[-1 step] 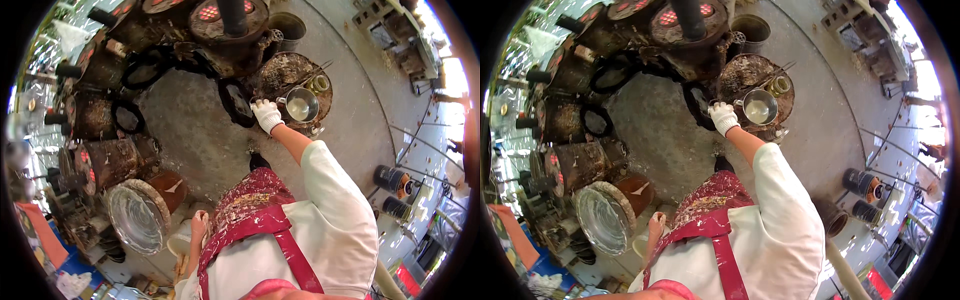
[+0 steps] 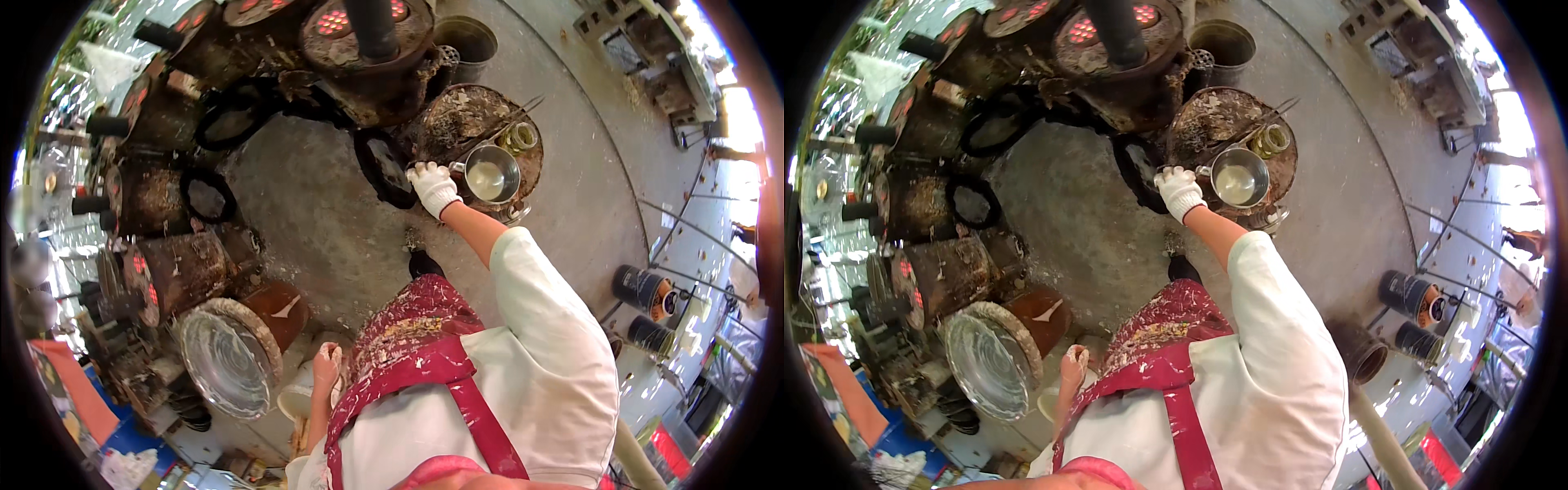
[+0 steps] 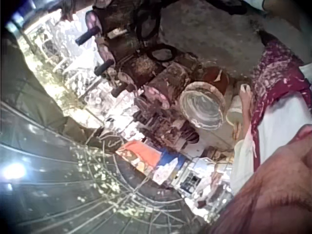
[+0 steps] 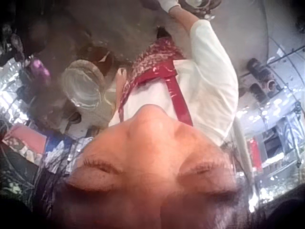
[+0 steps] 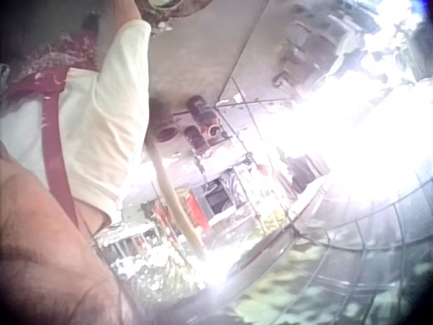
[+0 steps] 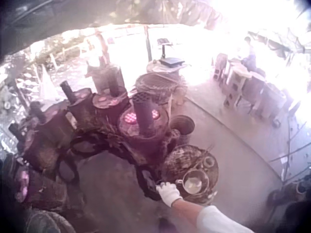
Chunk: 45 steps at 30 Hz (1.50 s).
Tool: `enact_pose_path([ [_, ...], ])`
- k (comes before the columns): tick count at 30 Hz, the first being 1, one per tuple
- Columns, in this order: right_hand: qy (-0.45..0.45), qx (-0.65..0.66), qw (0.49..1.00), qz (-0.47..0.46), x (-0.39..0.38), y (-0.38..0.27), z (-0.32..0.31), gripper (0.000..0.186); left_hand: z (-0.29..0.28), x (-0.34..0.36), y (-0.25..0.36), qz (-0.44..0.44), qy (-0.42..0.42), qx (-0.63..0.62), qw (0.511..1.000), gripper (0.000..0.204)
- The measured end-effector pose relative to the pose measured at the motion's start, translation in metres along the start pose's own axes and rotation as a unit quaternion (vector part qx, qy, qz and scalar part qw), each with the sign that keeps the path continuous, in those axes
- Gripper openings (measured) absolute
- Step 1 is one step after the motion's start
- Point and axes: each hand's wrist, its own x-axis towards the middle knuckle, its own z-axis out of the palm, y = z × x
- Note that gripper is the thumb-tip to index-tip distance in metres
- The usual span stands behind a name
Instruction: The person tends a multi-chamber kiln by using tongs to lift and reposition cylindrical ceramic molds over glowing embers. They also use a flat metal scraper to adjust the embers and clear debris from the kiln surface. The person wears gloves and an apron while working in an outdoor workshop.
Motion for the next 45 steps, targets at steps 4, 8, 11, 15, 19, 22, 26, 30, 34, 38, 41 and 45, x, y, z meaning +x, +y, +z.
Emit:
enact_pose_path([
  [4,-0.048,-0.020,0.998,-0.018,0.022,0.008,0.034,0.025,0.007,0.099,0.116,0.020,-0.069,0.078,0.994,0.015],
  [8,0.064,0.031,0.997,-0.027,0.023,0.024,0.038,0.018,0.064,0.216,0.259,0.202,-0.076,0.145,0.966,0.030],
  [11,0.056,0.069,0.996,-0.031,0.024,0.035,0.027,0.021,0.133,0.291,0.369,0.299,-0.114,0.118,0.940,0.058],
  [15,0.078,0.106,0.991,-0.017,0.022,0.036,0.034,0.024,0.224,0.365,0.447,0.389,-0.087,0.218,0.891,0.075],
  [19,0.140,0.179,0.974,-0.009,0.027,0.046,0.010,0.018,0.256,0.393,0.477,0.335,-0.140,0.380,0.851,0.073],
  [22,0.165,0.188,0.968,0.001,0.023,0.051,-0.010,0.016,0.255,0.413,0.478,0.376,-0.152,0.322,0.855,0.063],
  [26,0.238,0.210,0.948,-0.001,0.022,0.060,-0.032,0.022,0.247,0.424,0.490,0.405,-0.177,0.321,0.837,0.053],
  [30,0.324,0.226,0.918,0.031,0.021,0.085,-0.084,0.023,0.251,0.413,0.471,0.458,-0.103,0.358,0.807,0.051],
  [34,0.401,0.264,0.876,0.039,0.012,0.115,-0.134,0.022,0.266,0.382,0.456,0.560,-0.039,0.285,0.777,0.046],
  [38,0.409,0.244,0.879,-0.003,-0.006,0.122,-0.178,0.024,0.319,0.373,0.448,0.441,-0.229,0.274,0.824,0.038],
  [41,0.447,0.251,0.857,-0.046,-0.031,0.119,-0.202,0.025,0.324,0.373,0.485,0.337,-0.311,0.359,0.813,0.036],
  [45,0.380,0.219,0.899,-0.014,-0.074,0.104,-0.225,0.047,0.343,0.376,0.487,0.390,-0.348,0.347,0.779,0.038],
])
